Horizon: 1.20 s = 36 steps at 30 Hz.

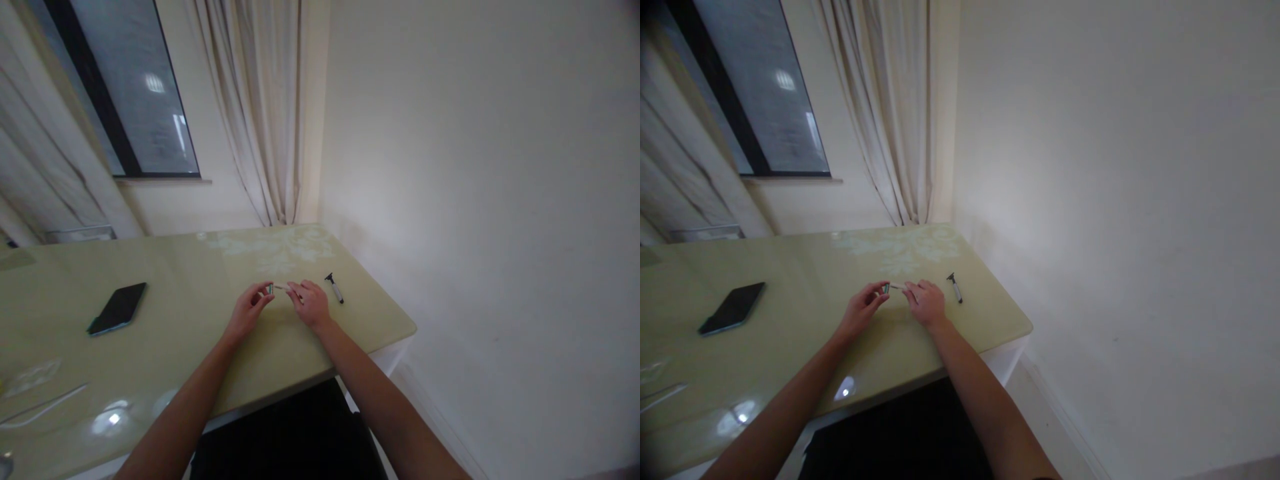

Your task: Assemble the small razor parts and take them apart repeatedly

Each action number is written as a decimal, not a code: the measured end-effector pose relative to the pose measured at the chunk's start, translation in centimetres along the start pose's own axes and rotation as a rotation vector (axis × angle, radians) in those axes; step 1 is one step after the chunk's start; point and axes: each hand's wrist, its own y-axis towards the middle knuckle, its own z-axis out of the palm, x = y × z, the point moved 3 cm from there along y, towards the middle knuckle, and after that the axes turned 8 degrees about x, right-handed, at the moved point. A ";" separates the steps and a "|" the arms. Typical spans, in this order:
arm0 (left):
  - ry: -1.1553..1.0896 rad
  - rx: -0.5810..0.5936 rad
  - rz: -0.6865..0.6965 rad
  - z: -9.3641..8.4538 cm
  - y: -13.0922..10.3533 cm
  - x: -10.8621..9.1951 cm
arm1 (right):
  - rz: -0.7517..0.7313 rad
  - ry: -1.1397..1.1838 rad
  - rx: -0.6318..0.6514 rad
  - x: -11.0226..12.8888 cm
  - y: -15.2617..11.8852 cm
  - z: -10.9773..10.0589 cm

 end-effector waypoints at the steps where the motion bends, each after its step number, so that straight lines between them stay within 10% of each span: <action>1: 0.003 0.005 0.000 0.0 0.0 0.0 | -0.008 0.005 -0.002 0.0 0.0 0.0; 36: 0.019 0.011 0.011 0.1 -0.1 -0.7 | -0.019 -0.063 -0.023 0.3 -0.1 0.0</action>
